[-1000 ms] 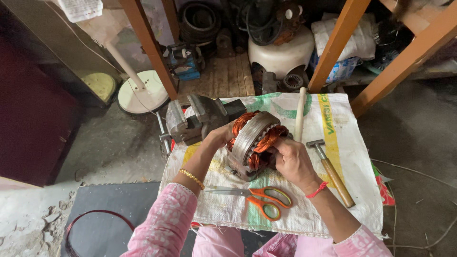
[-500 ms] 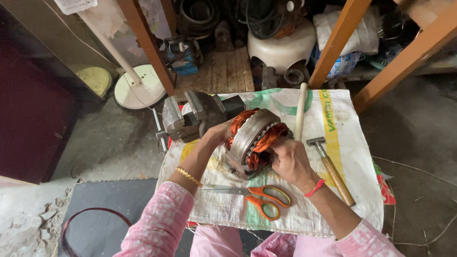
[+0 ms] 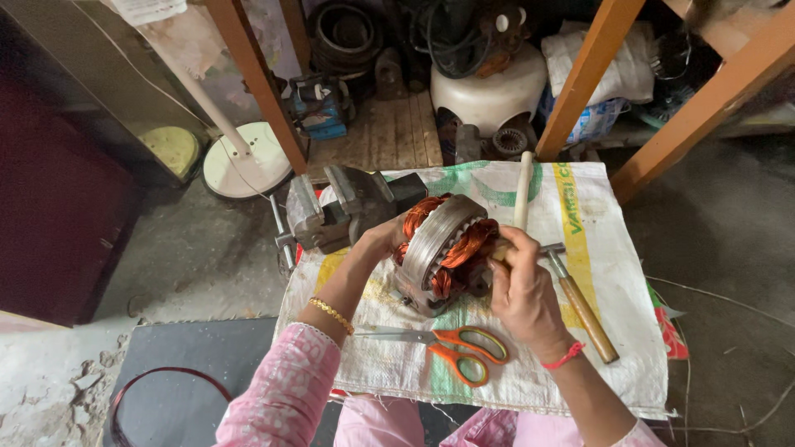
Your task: The person winds copper wire around a motor stator, using a yellow-handled tool to press the wire into slots. They rotate the stator and continue winding the wire by hand, ensuring it is seated properly in the slots.
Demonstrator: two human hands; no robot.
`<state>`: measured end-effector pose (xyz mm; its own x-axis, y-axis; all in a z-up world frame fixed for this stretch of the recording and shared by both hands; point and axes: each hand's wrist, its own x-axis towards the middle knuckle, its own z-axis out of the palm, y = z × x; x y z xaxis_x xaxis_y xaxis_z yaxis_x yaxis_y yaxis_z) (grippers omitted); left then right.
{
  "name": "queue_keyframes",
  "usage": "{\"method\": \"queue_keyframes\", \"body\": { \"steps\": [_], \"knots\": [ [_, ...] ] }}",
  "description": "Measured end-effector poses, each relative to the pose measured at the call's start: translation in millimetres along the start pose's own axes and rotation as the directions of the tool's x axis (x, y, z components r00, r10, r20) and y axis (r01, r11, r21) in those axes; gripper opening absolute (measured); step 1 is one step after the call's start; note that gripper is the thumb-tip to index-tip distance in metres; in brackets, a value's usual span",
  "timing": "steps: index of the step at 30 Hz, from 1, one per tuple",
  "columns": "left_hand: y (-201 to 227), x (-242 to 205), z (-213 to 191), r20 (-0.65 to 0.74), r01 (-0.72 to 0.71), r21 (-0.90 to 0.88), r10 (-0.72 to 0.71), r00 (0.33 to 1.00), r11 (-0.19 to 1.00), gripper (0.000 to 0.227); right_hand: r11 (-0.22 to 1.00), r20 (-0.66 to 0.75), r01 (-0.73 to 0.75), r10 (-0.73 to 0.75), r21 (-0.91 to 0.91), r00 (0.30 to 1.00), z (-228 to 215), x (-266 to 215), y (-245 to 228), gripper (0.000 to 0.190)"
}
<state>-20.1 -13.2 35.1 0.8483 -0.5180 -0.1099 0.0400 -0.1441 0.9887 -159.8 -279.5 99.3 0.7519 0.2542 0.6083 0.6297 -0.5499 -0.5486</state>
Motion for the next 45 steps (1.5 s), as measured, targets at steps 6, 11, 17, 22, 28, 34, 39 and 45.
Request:
{"method": "queue_keyframes", "body": {
  "steps": [6,11,17,22,28,34,39,45],
  "knots": [
    [-4.5,0.7,-2.6,-0.107,0.165,-0.01,-0.166,0.98,0.986,0.091,0.894,0.125,0.328,-0.304,-0.306,0.945,-2.1,6.3,4.1,0.028],
    [-19.6,13.7,-12.6,-0.11,0.261,0.022,-0.257,0.96,0.965,0.088,0.899,0.161,0.342,-0.308,-0.272,0.938,-7.6,7.5,-9.7,0.045],
    [-46.5,39.6,-22.7,-0.002,0.227,-0.017,-0.228,0.974,0.974,0.041,0.92,0.179,0.284,-0.242,-0.27,0.954,-10.7,7.6,-20.7,0.049],
    [-49.8,35.6,-24.2,0.002,0.294,-0.222,-0.301,0.954,0.93,0.032,0.965,0.092,0.239,-0.229,-0.11,0.969,-10.9,11.1,-16.3,0.038],
    [-23.5,12.3,-16.8,-0.07,0.285,-0.097,-0.293,0.954,0.953,0.043,0.981,0.046,0.191,-0.189,-0.043,0.981,-3.0,11.6,-15.0,0.026],
    [-5.7,6.1,-8.8,-0.107,0.303,-0.117,-0.315,0.943,0.946,0.048,0.974,0.074,0.209,-0.203,-0.085,0.976,-1.8,12.7,-8.3,0.032],
    [-8.1,7.1,-10.2,-0.087,0.321,-0.088,-0.329,0.94,0.943,0.051,0.987,0.066,0.156,-0.158,0.034,0.985,-0.3,13.1,-5.3,0.026],
    [-7.2,5.9,-9.5,-0.046,0.281,-0.116,-0.288,0.957,0.953,0.051,0.979,0.061,0.205,-0.205,0.002,0.977,0.0,13.3,-5.7,0.031]
  ]
}}
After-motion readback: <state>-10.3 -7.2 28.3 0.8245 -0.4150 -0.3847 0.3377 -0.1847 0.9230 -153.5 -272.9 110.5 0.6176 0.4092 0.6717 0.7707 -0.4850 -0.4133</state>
